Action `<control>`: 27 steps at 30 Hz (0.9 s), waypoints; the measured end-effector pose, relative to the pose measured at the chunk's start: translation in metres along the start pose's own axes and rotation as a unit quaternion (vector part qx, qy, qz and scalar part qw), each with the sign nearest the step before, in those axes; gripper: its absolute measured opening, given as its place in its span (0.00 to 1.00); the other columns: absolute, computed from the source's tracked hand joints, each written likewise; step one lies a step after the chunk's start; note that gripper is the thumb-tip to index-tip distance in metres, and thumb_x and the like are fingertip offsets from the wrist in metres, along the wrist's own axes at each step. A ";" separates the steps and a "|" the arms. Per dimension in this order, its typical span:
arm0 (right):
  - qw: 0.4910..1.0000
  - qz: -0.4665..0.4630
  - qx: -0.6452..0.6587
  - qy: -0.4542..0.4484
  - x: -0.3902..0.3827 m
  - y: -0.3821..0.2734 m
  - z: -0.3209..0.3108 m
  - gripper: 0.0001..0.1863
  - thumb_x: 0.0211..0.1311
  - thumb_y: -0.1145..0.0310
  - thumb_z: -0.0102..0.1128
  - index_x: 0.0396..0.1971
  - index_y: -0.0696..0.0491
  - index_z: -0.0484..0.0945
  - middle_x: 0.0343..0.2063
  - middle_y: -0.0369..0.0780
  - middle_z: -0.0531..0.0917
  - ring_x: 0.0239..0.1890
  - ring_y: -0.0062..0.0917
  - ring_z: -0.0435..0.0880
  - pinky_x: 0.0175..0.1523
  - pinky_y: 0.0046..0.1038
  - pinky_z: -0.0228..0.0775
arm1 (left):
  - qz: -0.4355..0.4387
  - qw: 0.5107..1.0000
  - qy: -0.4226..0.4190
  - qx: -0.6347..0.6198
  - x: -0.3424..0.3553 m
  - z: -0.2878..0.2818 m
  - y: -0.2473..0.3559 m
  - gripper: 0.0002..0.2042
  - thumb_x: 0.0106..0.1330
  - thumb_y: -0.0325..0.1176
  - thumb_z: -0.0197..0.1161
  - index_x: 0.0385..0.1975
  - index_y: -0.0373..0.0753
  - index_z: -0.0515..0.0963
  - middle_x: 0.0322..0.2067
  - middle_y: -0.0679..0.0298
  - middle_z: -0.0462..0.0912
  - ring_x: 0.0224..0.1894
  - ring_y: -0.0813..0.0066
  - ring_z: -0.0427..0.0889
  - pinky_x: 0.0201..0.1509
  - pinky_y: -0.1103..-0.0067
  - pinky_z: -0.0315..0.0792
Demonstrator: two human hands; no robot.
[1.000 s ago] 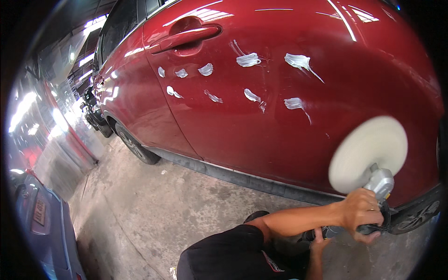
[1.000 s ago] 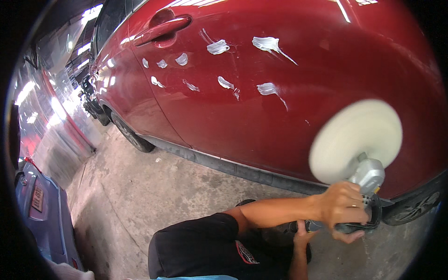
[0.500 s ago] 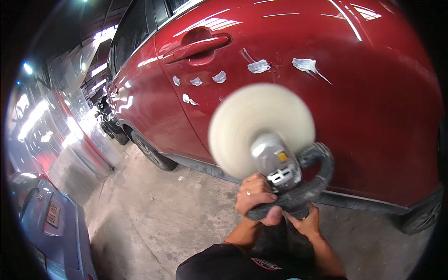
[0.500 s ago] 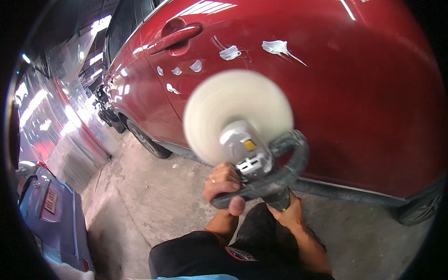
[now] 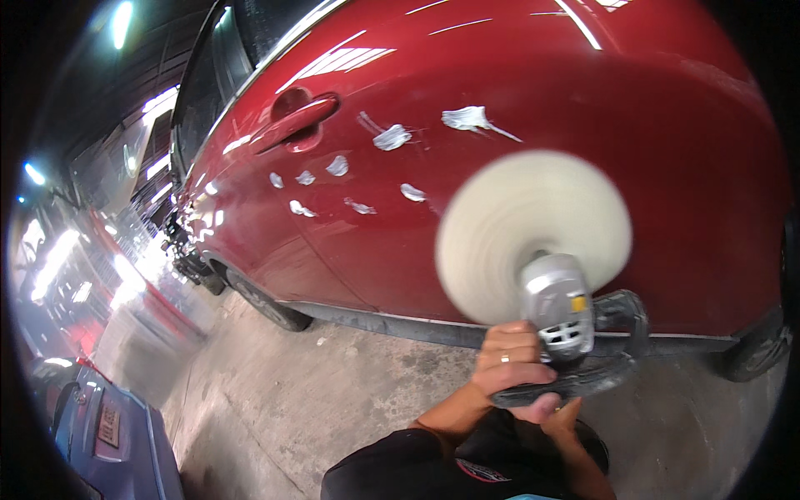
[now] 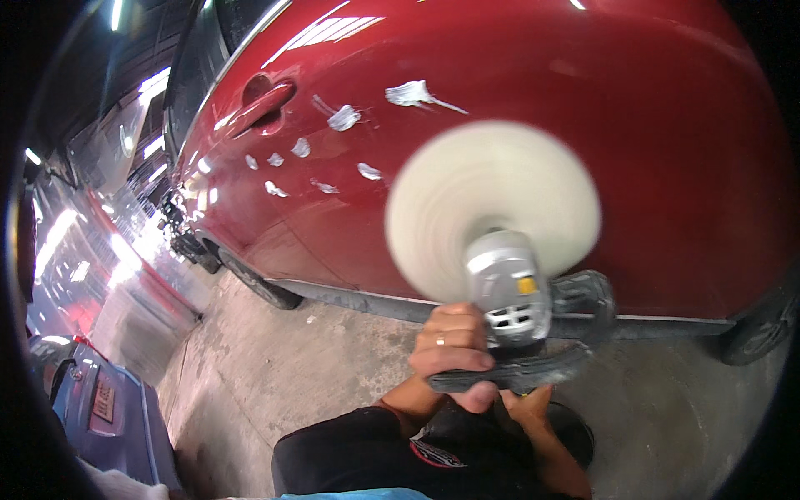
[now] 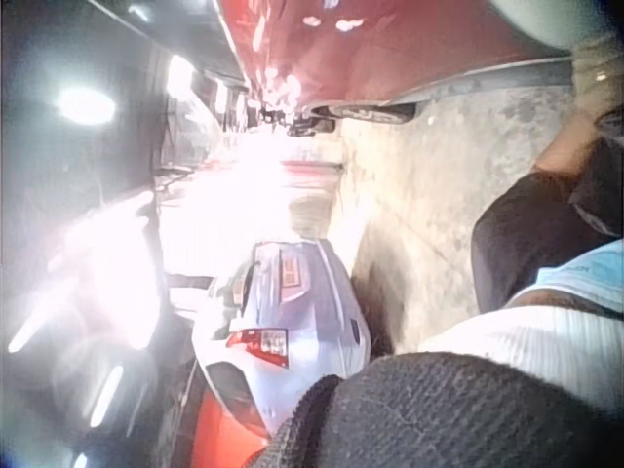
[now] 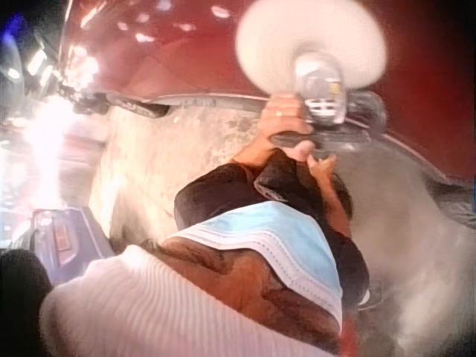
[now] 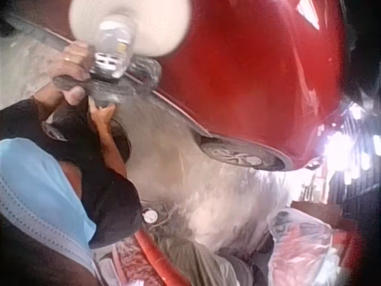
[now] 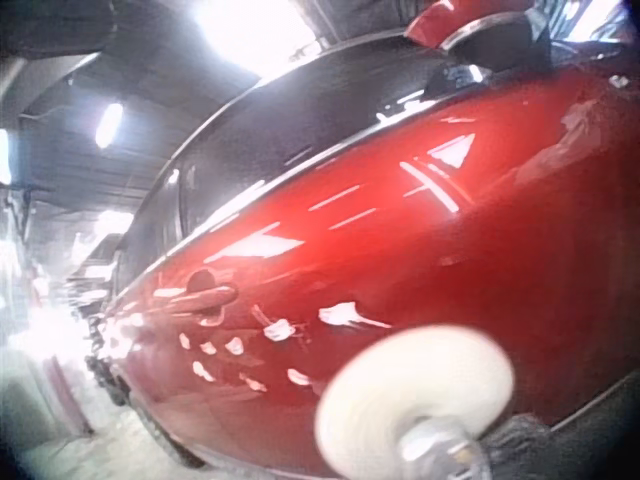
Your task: The person applies polishing compound to the side of a red car using a small brush and then buffs the surface with an electric buffer.
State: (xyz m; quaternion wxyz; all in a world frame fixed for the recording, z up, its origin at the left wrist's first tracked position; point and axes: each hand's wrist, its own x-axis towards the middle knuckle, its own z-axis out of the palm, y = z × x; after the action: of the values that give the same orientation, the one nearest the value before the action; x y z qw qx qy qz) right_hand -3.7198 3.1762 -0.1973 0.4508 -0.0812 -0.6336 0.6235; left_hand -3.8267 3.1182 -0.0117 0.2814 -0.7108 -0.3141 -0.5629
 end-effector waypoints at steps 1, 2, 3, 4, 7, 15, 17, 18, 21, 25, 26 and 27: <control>0.996 0.029 0.067 0.058 0.004 -0.006 -0.002 0.11 0.57 0.62 0.66 0.33 0.54 0.81 0.30 0.38 0.83 0.36 0.30 0.82 0.47 0.34 0.73 | 0.009 1.000 0.006 -0.020 0.003 0.019 -0.006 0.11 0.54 0.37 0.68 0.24 0.35 0.78 0.12 0.67 0.72 0.12 0.72 0.70 0.20 0.74 0.64; 0.991 0.043 0.096 0.085 0.003 -0.006 -0.009 0.11 0.61 0.61 0.63 0.31 0.54 0.80 0.28 0.36 0.81 0.34 0.28 0.81 0.45 0.33 0.73 | 0.011 0.997 0.031 -0.063 0.007 0.043 -0.013 0.10 0.47 0.33 0.69 0.27 0.37 0.79 0.13 0.69 0.69 0.14 0.74 0.68 0.21 0.76 0.57; 0.984 0.056 0.123 0.118 0.003 -0.004 -0.020 0.12 0.64 0.59 0.60 0.29 0.53 0.79 0.26 0.35 0.80 0.32 0.27 0.80 0.43 0.33 0.73 | -0.010 0.997 0.012 -0.080 0.015 0.065 -0.016 0.10 0.45 0.33 0.70 0.26 0.40 0.80 0.14 0.70 0.71 0.15 0.74 0.69 0.22 0.76 0.59; 0.987 0.066 0.070 0.130 -0.006 0.002 -0.035 0.12 0.62 0.64 0.62 0.39 0.56 0.76 0.35 0.37 0.78 0.40 0.28 0.78 0.50 0.33 0.69 | -0.004 0.996 0.006 -0.084 0.021 0.087 -0.021 0.10 0.43 0.35 0.71 0.25 0.42 0.80 0.15 0.71 0.73 0.16 0.74 0.71 0.23 0.76 0.61; 0.980 0.097 -0.003 0.176 -0.009 0.016 -0.080 0.28 0.59 0.74 0.66 0.59 0.62 0.69 0.53 0.43 0.75 0.56 0.31 0.74 0.64 0.33 0.63 | 0.019 0.991 -0.031 -0.127 0.038 0.165 -0.035 0.10 0.41 0.38 0.71 0.19 0.45 0.76 0.15 0.70 0.76 0.17 0.70 0.76 0.23 0.74 0.63; 0.954 0.044 0.074 0.286 0.002 0.044 -0.111 0.25 0.58 0.77 0.64 0.56 0.61 0.71 0.53 0.40 0.77 0.52 0.30 0.77 0.59 0.32 0.67 | 0.003 0.981 -0.044 -0.192 0.041 0.259 -0.046 0.09 0.39 0.37 0.70 0.16 0.45 0.75 0.11 0.67 0.73 0.14 0.65 0.73 0.20 0.71 0.63; 0.964 0.053 0.064 0.254 -0.003 0.041 -0.105 0.25 0.58 0.77 0.64 0.56 0.61 0.71 0.52 0.40 0.77 0.52 0.31 0.77 0.60 0.32 0.67 | 0.012 0.982 -0.037 -0.182 0.041 0.233 -0.045 0.09 0.39 0.38 0.70 0.16 0.45 0.75 0.11 0.68 0.73 0.14 0.66 0.73 0.20 0.72 0.62; 0.976 0.046 0.033 0.210 -0.005 0.035 -0.097 0.25 0.58 0.75 0.65 0.56 0.61 0.71 0.52 0.41 0.77 0.52 0.31 0.77 0.60 0.32 0.67 | 0.024 0.988 -0.030 -0.149 0.044 0.208 -0.040 0.09 0.40 0.38 0.70 0.17 0.45 0.76 0.12 0.69 0.73 0.14 0.68 0.72 0.20 0.73 0.61; 0.989 0.010 -0.028 0.147 -0.006 0.022 -0.067 0.26 0.58 0.73 0.67 0.56 0.61 0.71 0.51 0.42 0.77 0.51 0.31 0.77 0.59 0.31 0.67 | 0.031 0.996 -0.014 -0.085 0.047 0.138 -0.025 0.09 0.40 0.37 0.70 0.19 0.44 0.77 0.13 0.70 0.73 0.15 0.71 0.72 0.22 0.74 0.61; 0.993 0.076 0.090 0.028 0.008 0.025 -0.048 0.22 0.59 0.70 0.67 0.52 0.60 0.74 0.47 0.42 0.78 0.50 0.29 0.78 0.56 0.32 0.69 | 0.020 0.999 0.008 -0.047 0.040 0.063 -0.011 0.10 0.42 0.31 0.70 0.25 0.40 0.80 0.14 0.71 0.70 0.15 0.74 0.69 0.23 0.76 0.60; 0.992 0.097 0.073 -0.022 0.011 0.029 -0.040 0.22 0.59 0.69 0.67 0.51 0.60 0.74 0.47 0.42 0.79 0.50 0.29 0.78 0.56 0.32 0.70 | 0.021 0.999 0.005 -0.031 0.039 0.043 -0.004 0.09 0.42 0.30 0.69 0.26 0.39 0.80 0.14 0.71 0.69 0.15 0.73 0.68 0.23 0.76 0.59; 0.991 0.107 0.064 -0.045 0.013 0.028 -0.035 0.22 0.59 0.68 0.67 0.51 0.60 0.75 0.46 0.42 0.79 0.49 0.29 0.78 0.55 0.32 0.70 | 0.022 1.000 0.000 -0.008 0.036 0.028 -0.001 0.09 0.47 0.32 0.69 0.26 0.38 0.79 0.14 0.70 0.71 0.14 0.74 0.69 0.22 0.75 0.61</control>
State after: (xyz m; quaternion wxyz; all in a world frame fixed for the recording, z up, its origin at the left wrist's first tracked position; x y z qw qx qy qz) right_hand -3.7166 3.2160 -0.2216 0.3567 -0.0910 -0.5995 0.7107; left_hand -3.8041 3.1442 0.0175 0.2880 -0.7194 -0.2939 -0.5596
